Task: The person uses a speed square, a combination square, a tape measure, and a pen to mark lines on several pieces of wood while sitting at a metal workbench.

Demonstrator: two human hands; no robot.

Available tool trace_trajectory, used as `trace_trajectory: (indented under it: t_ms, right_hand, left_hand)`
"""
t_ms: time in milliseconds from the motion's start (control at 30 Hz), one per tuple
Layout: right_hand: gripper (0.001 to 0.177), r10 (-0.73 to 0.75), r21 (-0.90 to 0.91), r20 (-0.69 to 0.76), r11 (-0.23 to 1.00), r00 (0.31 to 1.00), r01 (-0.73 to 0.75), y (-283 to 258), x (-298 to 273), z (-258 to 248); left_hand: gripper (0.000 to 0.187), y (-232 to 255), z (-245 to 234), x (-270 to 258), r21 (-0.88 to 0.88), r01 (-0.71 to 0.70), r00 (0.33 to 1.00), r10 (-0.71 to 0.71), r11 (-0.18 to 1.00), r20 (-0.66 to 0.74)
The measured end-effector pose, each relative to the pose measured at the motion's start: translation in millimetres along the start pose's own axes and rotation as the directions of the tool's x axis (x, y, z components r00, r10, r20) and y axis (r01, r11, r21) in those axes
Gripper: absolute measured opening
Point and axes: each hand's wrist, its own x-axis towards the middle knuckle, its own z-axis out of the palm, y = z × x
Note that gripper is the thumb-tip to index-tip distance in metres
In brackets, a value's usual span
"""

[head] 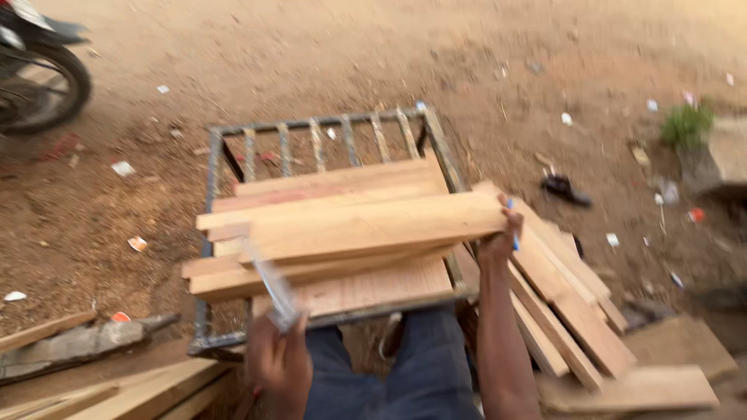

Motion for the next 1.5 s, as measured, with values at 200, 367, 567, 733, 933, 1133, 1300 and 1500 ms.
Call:
trace_trajectory:
  t_ms: [200,367,567,733,933,1133,1300,1500]
  right_hand:
    - [0.022,0.135,-0.212,0.010,0.969,0.991,-0.130,-2,-25,-29]
    - [0.018,0.029,-0.426,0.166,0.903,0.986,0.046,-1,-19,-41]
    - [0.016,-0.043,-0.483,0.270,0.858,0.962,0.174,-12,-34,-26]
    - [0.015,-0.001,-0.548,0.238,0.826,0.971,0.135,-22,-40,-15]
    - [0.014,-0.007,-0.621,0.264,0.764,0.965,0.175,-28,-39,-14]
    - [0.016,-0.004,-0.613,0.281,0.769,0.960,0.182,-30,-42,-10]
    - [0.016,-0.009,-0.628,0.298,0.751,0.955,0.203,-33,-42,-8]
    - [0.017,-0.003,-0.665,0.308,0.714,0.951,0.218,-33,-43,-9]
  left_hand:
    - [0.037,-62,134,18,-0.712,0.345,0.909,-0.405,0.611,0.092]
    - [0.030,-99,147,0,0.245,0.630,0.695,-0.676,0.737,0.244]
    - [0.025,-64,143,3,0.506,-0.356,0.894,0.129,0.785,0.429]
    - [0.019,-58,176,30,0.237,-0.494,0.716,0.237,0.837,0.656]
    - [0.018,-67,184,34,0.164,-0.491,0.651,0.235,0.856,0.722]
    - [0.019,-72,183,34,0.146,-0.477,0.647,0.234,0.867,0.726]
    - [0.018,-74,184,36,0.152,-0.478,0.641,0.225,0.865,0.733]
    - [0.017,-74,184,38,0.138,-0.475,0.634,0.228,0.869,0.739]
